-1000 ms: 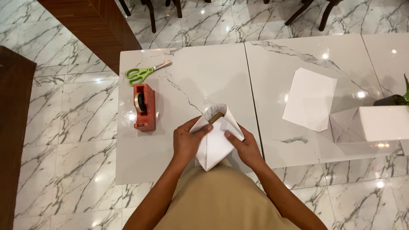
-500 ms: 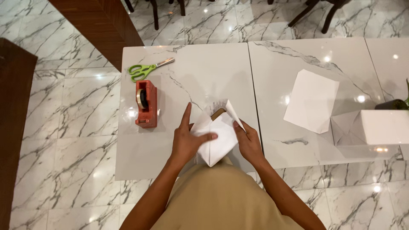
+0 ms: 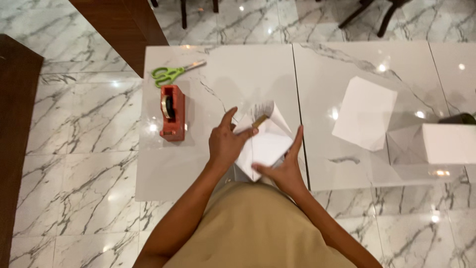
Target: The person wraps a small rectangular box with white paper on a marble table. They fold the paper around the box, secure it with tape from a dispenser, and fold the ends into neat triangular flaps, taping them down to complete the wrap.
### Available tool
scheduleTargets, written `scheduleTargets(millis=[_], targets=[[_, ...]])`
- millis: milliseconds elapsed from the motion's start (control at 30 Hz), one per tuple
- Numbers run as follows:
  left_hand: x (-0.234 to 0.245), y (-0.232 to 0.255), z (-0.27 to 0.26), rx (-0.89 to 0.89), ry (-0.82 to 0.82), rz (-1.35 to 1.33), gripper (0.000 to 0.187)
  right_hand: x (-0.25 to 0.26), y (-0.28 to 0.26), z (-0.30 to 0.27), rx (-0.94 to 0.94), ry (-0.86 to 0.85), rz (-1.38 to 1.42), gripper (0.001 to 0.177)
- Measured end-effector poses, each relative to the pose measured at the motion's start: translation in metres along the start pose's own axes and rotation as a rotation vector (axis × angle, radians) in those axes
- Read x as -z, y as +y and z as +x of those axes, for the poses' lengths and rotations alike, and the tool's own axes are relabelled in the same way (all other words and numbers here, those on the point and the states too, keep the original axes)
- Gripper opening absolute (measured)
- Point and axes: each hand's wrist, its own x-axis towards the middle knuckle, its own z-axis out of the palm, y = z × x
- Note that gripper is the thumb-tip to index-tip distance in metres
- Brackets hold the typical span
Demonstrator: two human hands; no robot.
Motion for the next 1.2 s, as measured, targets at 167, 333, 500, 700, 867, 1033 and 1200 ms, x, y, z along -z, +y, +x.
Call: scheduleTargets(millis=[167,333,500,700,867,1033,1200], targets=[[-0.001,0.007,-0.003,-0.121,0.098,-0.131,0.081,0.01,0.007,0.028,-0.018,0.183,0.174,0.091],[-0.003,0.009,-0.016,-0.024,-0.003,-0.202,0.074,0.03,0.029,0.033,-0.08,0.295,0.035,0.033],[0.001,0.018,-0.016,-0.043,0.017,-0.175,0.071,0.035,0.029,0.044,-0.132,0.128,0.071,0.038],[0.004,0.032,-0.016,-0.03,-0.051,-0.303,0.044,0.04,0.022,0.05,-0.189,-0.075,0.028,0.044],[0.008,0.034,-0.018,0.076,-0.092,-0.132,0.028,0.043,0.023,0.047,-0.296,-0.067,-0.07,0.048],[0.022,0.042,-0.011,0.033,-0.097,-0.055,0.037,0.043,0.032,0.05,0.04,-0.046,-0.027,0.044],[0.052,0.047,0.005,-0.209,-0.012,-0.295,0.02,0.036,0.034,0.046,-0.172,-0.06,-0.118,0.042]])
